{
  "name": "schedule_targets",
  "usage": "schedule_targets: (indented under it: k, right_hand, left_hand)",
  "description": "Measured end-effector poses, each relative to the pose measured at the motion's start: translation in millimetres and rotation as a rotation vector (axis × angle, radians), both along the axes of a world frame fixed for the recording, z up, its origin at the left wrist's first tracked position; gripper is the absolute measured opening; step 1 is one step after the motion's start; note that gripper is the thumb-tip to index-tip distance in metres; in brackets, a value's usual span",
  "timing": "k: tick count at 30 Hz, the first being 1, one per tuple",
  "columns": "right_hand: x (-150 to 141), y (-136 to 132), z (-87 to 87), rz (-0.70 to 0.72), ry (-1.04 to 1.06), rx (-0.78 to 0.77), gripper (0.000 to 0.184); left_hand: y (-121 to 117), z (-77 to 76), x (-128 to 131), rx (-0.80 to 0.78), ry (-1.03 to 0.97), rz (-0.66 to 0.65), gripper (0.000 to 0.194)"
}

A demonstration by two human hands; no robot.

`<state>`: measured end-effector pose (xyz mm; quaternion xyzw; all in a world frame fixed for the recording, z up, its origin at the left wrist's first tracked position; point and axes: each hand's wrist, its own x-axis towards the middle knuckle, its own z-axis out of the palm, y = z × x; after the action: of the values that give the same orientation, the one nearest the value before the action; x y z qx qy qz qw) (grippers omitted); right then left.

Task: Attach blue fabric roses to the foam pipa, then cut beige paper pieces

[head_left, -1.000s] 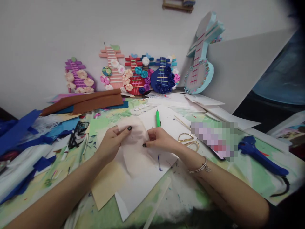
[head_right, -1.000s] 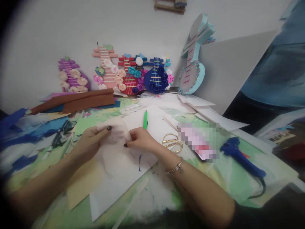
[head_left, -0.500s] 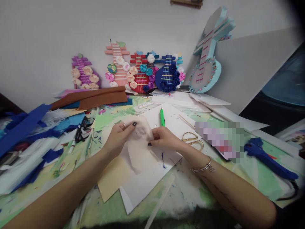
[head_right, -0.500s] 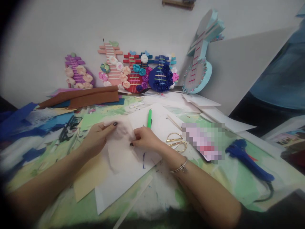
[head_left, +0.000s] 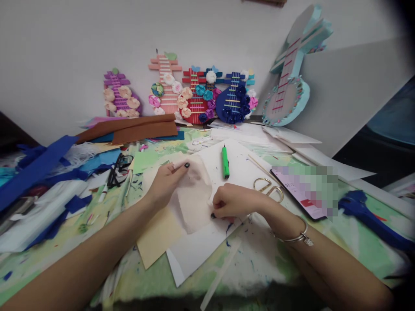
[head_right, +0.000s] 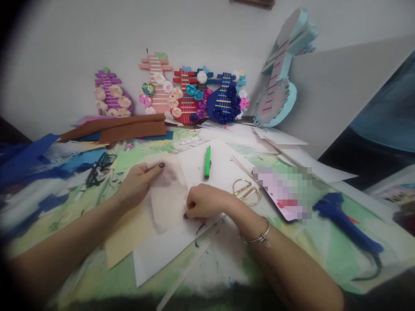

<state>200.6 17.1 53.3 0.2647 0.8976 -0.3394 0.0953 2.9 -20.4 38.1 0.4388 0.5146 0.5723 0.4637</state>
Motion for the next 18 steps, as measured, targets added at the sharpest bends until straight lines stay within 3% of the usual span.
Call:
schedule_targets:
  k: [3,10,18]
  right_hand:
    - [0.9,3.5,0.4,-0.043,0.0,-0.105,0.016]
    - [0.4,2.1,0.3,-0.079,0.013,-0.191,0.015]
    - [1.6,7.3,-1.8,-0.044,0.006,-0.151,0.019]
  left_hand:
    - [-0.8,2.6,1.6,-0.005,-0.008,-0.006,0.031]
    - [-0.1,1.8,0.9,-0.029,-0.025,-0.025,0.031]
    - [2.2,-4.1,-0.8,-0.093,0.071,0.067,0.027]
